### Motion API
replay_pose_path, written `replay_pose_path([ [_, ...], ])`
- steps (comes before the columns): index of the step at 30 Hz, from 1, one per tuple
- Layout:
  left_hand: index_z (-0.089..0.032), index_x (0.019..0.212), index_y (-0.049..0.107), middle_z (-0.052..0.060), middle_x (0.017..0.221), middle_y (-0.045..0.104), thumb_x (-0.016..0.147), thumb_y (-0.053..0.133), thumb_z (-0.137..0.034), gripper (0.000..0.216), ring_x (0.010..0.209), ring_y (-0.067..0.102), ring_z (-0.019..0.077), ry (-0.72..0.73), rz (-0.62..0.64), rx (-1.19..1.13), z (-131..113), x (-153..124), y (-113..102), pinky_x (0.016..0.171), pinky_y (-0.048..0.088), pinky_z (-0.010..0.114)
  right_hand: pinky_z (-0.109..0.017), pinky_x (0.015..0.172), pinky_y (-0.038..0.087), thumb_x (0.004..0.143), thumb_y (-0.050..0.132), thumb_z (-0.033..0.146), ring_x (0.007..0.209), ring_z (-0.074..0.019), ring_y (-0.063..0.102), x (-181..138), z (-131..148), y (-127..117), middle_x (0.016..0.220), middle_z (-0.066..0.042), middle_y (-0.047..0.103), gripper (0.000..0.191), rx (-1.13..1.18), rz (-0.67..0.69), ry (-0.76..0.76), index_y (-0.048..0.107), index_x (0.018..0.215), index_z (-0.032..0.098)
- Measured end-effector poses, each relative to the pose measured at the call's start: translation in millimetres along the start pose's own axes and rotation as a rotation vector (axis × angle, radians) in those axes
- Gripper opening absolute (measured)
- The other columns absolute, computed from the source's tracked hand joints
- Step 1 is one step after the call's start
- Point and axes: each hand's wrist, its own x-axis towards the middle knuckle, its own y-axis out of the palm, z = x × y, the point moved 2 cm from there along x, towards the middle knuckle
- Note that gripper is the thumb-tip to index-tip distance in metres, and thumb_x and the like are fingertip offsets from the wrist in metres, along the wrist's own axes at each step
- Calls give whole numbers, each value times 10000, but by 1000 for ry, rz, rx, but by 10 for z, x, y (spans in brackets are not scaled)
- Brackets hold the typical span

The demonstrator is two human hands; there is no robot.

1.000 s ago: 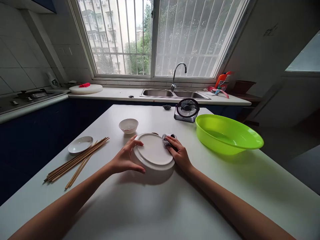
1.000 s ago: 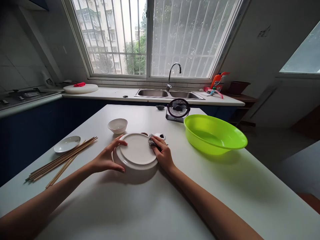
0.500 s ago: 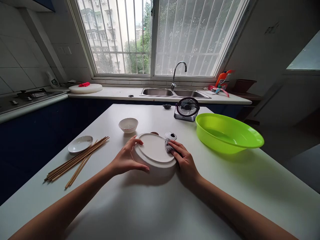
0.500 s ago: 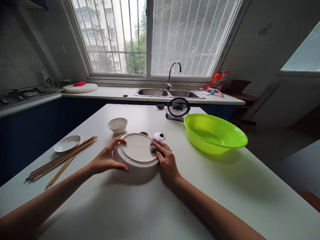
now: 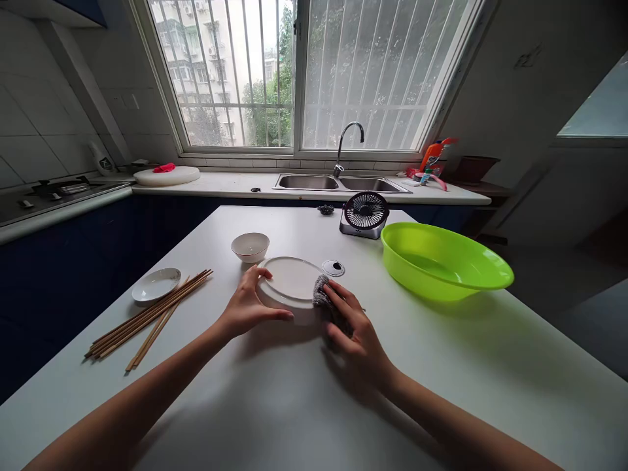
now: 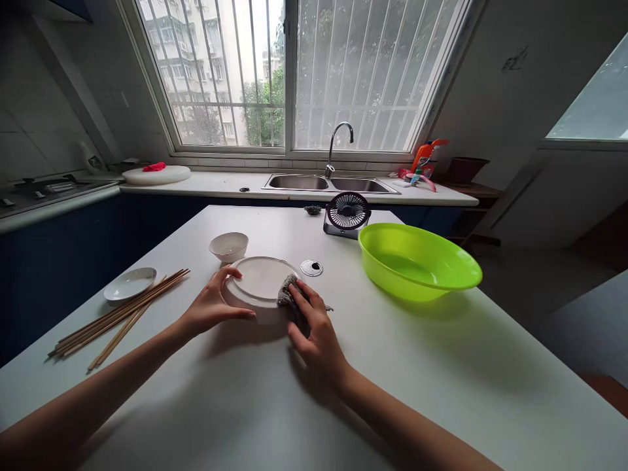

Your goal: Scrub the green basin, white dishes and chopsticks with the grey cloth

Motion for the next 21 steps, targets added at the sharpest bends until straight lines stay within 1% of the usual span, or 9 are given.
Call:
replay_pose_path([
  [2, -247, 1024, 514, 49, 1184, 548, 421, 942, -509, 784, 1155, 529, 314, 13, -26, 11, 14, 14, 17, 959, 477, 442, -500, 1198, 352, 834, 601, 162, 1463, -302, 355, -2, 7, 48, 1584, -67, 377, 768, -110, 19, -72, 365, 1548, 323],
  [4, -247, 1017, 518, 48, 1186, 547, 419, 940, -520, 781, 1164, 530, 316, 36, -44, 22, 17, 16, 34, 964, 477, 446, -517, 1188, 367, 819, 602, 132, 1461, -314, 354, 17, -2, 76, 1585, -88, 371, 829, -211, 7, -128, 306, 1573, 308],
  [6, -248, 1016, 522, 53, 1196, 547, 422, 935, -541, 781, 1174, 529, 323, 53, -54, 32, 12, 11, 49, 968, 476, 456, -539, 1166, 392, 842, 589, 136, 1437, -326, 391, 55, -15, 75, 1566, -112, 401, 796, -297, -13, -194, 314, 1571, 297],
  [9, -248, 1019, 526, 63, 1212, 539, 413, 928, -574, 797, 1196, 519, 338, 67, -71, 53, -9, 0, 62, 982, 466, 472, -546, 1110, 455, 893, 570, 170, 1372, -326, 481, 126, -29, 31, 1490, -155, 497, 680, -379, -29, -339, 388, 1540, 269],
  [12, -248, 1033, 524, 67, 1205, 541, 418, 919, -594, 808, 1199, 520, 340, 56, -69, 72, -28, -4, 53, 992, 466, 478, -532, 1063, 505, 887, 592, 192, 1311, -326, 546, 185, -49, -24, 1417, -168, 573, 632, -408, -27, -451, 453, 1502, 244],
  [15, -251, 1074, 528, 75, 1207, 555, 479, 897, -606, 785, 1193, 535, 337, 77, -3, 77, -29, -5, 9, 982, 484, 472, -534, 1053, 513, 852, 621, 200, 1281, -326, 574, 215, -81, -73, 1398, -142, 599, 632, -408, -18, -466, 496, 1469, 258],
  [19, -273, 1219, 545, 116, 1343, 526, 518, 893, -585, 843, 1260, 516, 374, 166, 139, 147, 0, -17, -82, 1017, 475, 507, -534, 1049, 513, 831, 627, 182, 1296, -323, 563, 233, -113, -154, 1415, -128, 589, 663, -401, -14, -456, 490, 1473, 279],
  [21, -298, 1262, 555, 114, 1391, 512, 567, 878, -564, 811, 1247, 540, 367, 178, 152, 203, 26, -21, -124, 1006, 492, 513, -525, 1050, 513, 831, 636, 174, 1310, -319, 552, 247, -118, -201, 1431, -129, 574, 691, -380, 0, -457, 466, 1490, 291],
])
